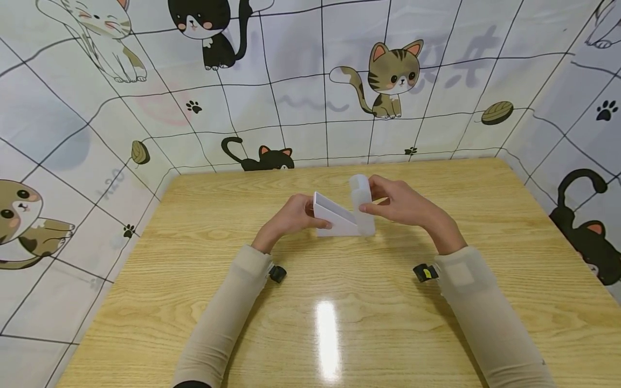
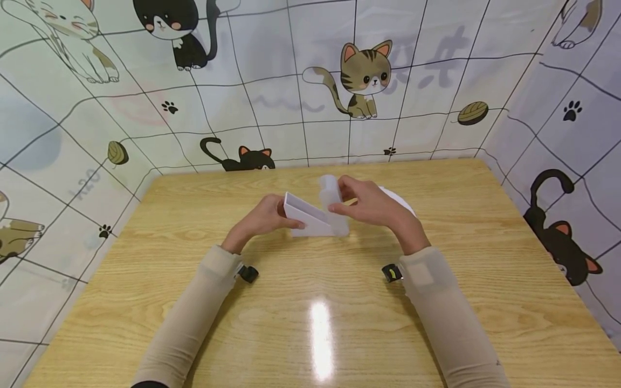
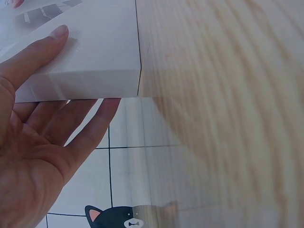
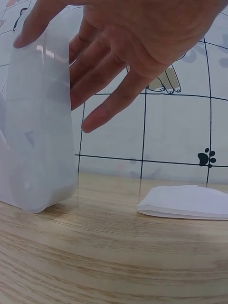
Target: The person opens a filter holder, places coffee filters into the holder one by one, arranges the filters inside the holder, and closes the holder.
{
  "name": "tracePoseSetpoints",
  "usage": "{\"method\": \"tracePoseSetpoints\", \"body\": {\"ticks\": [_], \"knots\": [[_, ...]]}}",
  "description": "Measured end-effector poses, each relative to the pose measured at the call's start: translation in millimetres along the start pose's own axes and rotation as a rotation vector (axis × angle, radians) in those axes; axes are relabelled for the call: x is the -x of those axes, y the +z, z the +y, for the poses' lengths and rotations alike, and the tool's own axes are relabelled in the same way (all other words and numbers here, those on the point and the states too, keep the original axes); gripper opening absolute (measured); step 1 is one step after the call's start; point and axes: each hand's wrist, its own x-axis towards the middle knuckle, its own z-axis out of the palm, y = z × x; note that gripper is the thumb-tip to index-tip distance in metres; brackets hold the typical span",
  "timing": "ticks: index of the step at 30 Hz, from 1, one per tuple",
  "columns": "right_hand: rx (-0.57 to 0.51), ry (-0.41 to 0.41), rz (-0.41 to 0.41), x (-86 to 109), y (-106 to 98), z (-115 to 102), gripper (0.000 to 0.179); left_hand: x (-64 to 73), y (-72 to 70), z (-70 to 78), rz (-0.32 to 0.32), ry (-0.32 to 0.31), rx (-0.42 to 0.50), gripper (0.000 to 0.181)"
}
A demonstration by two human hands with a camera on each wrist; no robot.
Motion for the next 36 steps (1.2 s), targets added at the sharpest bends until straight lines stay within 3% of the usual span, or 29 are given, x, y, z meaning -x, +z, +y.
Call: {"method": "tracePoseSetpoints", "body": {"ticks": [36], "knots": [[-0.015,0.015,-0.006,6.6,-7.9,0.2,0.046,-0.3,0.0,0.4,-0.009,-0.002,0.006,0.037]]}}
